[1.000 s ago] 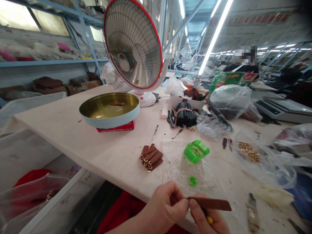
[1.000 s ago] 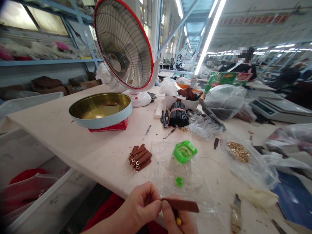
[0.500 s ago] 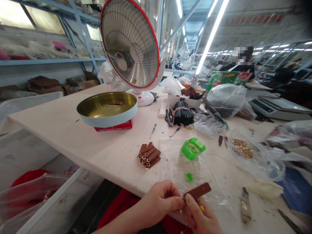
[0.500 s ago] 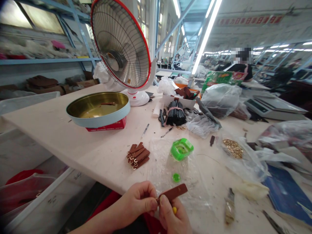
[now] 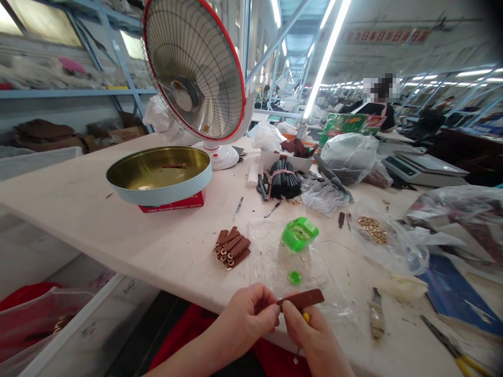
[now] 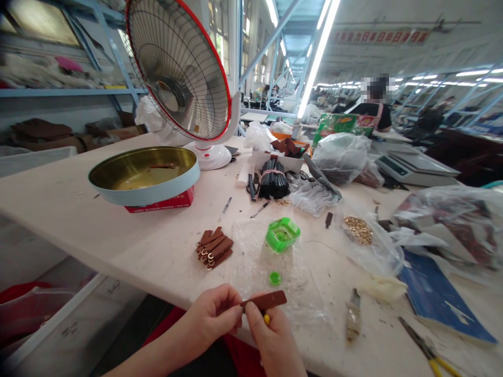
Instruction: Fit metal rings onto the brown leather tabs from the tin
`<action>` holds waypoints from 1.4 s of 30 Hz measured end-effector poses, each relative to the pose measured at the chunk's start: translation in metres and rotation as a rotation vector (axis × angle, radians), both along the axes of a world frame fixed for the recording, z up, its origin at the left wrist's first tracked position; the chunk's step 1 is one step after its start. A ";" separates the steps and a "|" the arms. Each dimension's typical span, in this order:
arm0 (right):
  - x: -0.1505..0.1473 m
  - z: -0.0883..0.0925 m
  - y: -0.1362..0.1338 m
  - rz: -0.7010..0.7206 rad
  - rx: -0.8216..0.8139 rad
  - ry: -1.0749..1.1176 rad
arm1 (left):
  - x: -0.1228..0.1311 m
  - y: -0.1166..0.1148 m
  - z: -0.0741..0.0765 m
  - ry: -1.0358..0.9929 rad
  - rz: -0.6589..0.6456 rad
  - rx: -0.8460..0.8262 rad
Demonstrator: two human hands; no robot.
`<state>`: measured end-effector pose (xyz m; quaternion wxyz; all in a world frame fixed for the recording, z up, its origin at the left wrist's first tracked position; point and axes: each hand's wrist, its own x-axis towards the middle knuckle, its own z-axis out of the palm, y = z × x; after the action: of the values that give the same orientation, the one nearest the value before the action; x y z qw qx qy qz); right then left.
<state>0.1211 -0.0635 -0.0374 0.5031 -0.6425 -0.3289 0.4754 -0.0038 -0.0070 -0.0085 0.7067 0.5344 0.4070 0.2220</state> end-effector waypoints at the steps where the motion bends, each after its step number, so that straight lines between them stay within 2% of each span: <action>1: 0.003 -0.003 0.001 0.042 -0.017 0.052 | 0.000 0.001 0.000 0.018 0.004 0.018; 4: 0.014 -0.004 0.004 0.145 0.024 0.108 | 0.001 0.004 0.001 0.004 0.021 -0.032; 8: 0.031 0.007 0.007 0.123 0.118 -0.049 | 0.003 0.007 -0.002 -0.046 0.018 -0.131; 10: 0.034 0.009 0.007 0.132 0.100 -0.068 | 0.004 0.007 -0.004 -0.047 0.014 -0.141; 13: 0.030 0.003 0.008 0.168 0.054 -0.058 | 0.007 0.008 -0.004 -0.056 0.002 -0.143; 18: 0.018 -0.014 0.014 0.024 0.020 -0.062 | 0.011 0.012 -0.001 -0.028 -0.009 -0.161; 21: 0.020 -0.014 0.017 0.069 -0.009 -0.021 | 0.012 0.016 -0.003 -0.043 -0.026 -0.195; 24: 0.031 -0.007 0.018 0.126 0.002 -0.016 | 0.013 0.019 -0.006 -0.047 -0.001 -0.185; 26: 0.043 -0.002 0.017 0.066 0.073 -0.080 | 0.013 0.020 -0.009 -0.052 0.023 -0.166; 29: 0.064 0.001 0.015 -0.106 0.179 -0.173 | 0.013 0.022 -0.012 -0.054 0.032 -0.146; 34: 0.078 -0.008 0.019 -0.385 0.210 -0.164 | 0.014 0.026 -0.015 -0.039 0.047 -0.144; 42: 0.078 -0.029 0.040 -0.447 0.220 -0.357 | 0.016 0.036 -0.012 0.003 0.124 -0.139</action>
<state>0.1995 -0.0232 -0.0668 0.5960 -0.7141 -0.3119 0.1941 0.0122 0.0285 -0.0204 0.7265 0.4582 0.4547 0.2356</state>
